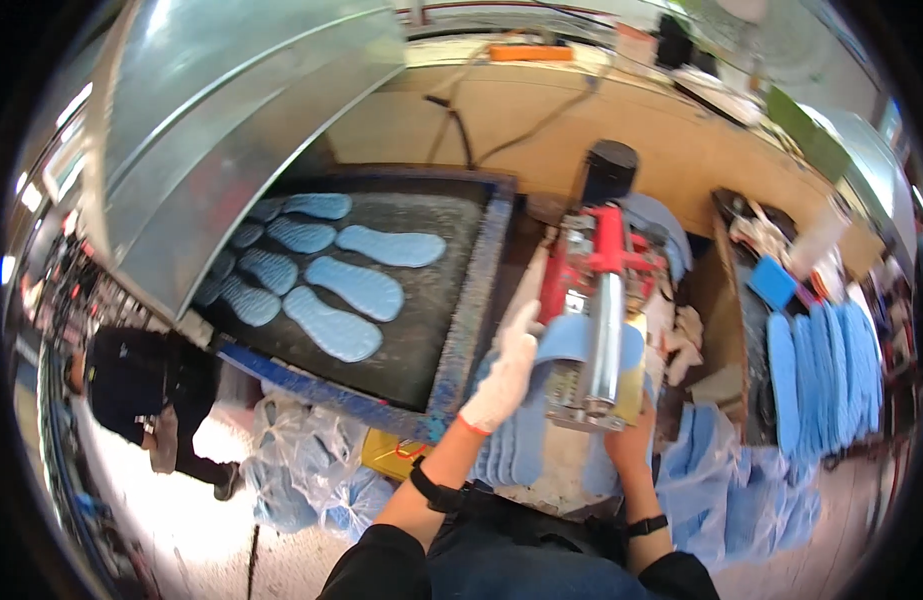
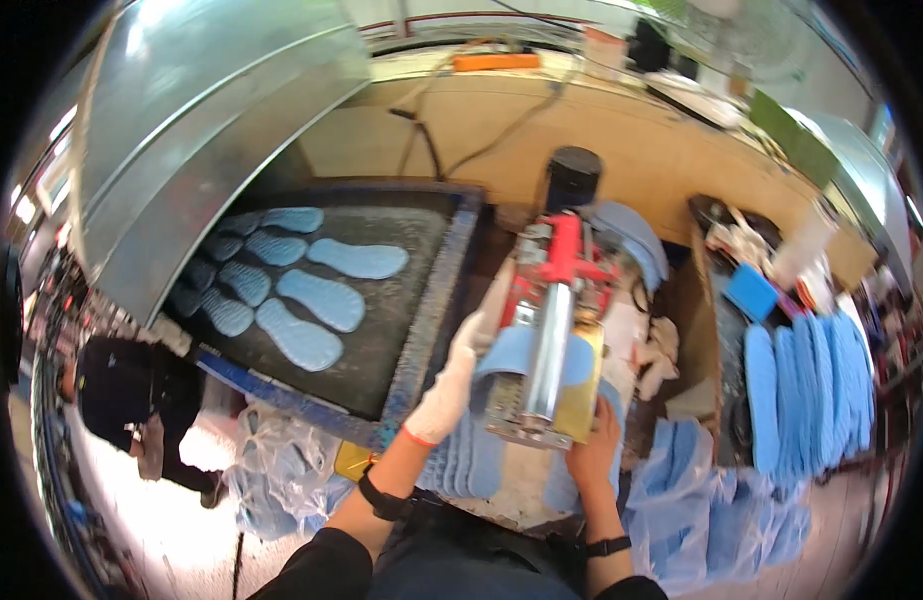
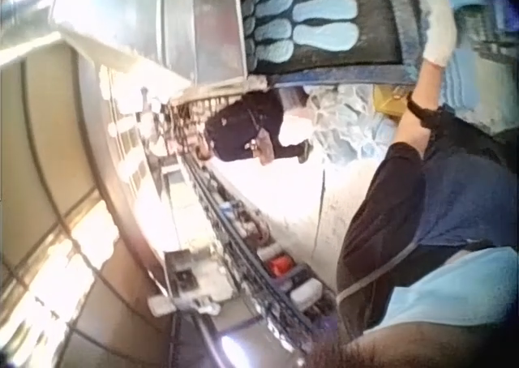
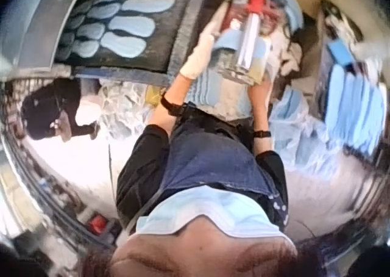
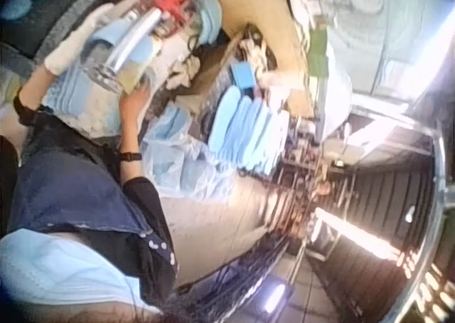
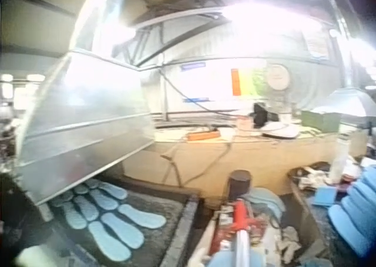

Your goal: Attaching blue shoe insoles to foam bases using a rolling machine.

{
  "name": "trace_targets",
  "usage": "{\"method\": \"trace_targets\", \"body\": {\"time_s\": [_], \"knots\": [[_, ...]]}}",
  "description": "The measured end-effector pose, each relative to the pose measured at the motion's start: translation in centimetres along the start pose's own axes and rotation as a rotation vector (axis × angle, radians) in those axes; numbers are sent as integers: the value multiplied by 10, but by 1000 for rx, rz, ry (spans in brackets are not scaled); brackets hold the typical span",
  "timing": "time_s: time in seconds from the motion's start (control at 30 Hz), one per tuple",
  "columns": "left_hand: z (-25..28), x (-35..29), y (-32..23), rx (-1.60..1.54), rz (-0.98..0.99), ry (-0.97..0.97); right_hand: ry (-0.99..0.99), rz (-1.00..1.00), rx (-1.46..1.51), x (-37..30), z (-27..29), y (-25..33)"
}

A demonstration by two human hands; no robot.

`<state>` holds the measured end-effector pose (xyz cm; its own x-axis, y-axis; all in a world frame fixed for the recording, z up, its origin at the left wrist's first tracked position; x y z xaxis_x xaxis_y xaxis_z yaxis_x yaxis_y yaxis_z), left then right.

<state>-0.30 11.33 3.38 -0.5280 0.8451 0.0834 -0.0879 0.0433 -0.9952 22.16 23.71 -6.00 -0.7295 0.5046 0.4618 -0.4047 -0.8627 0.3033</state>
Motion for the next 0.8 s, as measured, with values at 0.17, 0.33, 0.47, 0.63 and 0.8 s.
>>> {"method": "trace_targets", "body": {"time_s": [0.17,0.33,0.47,0.63,0.8], "knots": [[6,-21,1,-199,176,18,-52,84,-71,-11,-8,-8],[8,-49,14,-468,370,70,-23,110,-129,-17,-19,-16],[11,-75,17,-888,705,-169,-50,120,-58,-6,-10,-6],[52,-50,-22,-1087,548,-115,-51,-28,132,-3,-8,-13],[135,50,-36,-1077,273,-175,-49,-92,22,-25,-25,-32]]}}
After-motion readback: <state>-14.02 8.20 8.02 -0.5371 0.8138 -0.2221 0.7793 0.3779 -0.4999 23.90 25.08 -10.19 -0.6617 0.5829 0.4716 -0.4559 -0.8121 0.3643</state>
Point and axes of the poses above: each hand's wrist, its own x-axis towards the middle knuckle, its own z-axis out of the back of the hand, y = z × x, the point moved 5 cm from there along x, towards the middle knuckle, and after that the axes turned 11 degrees about z, right-handed, at the moved point
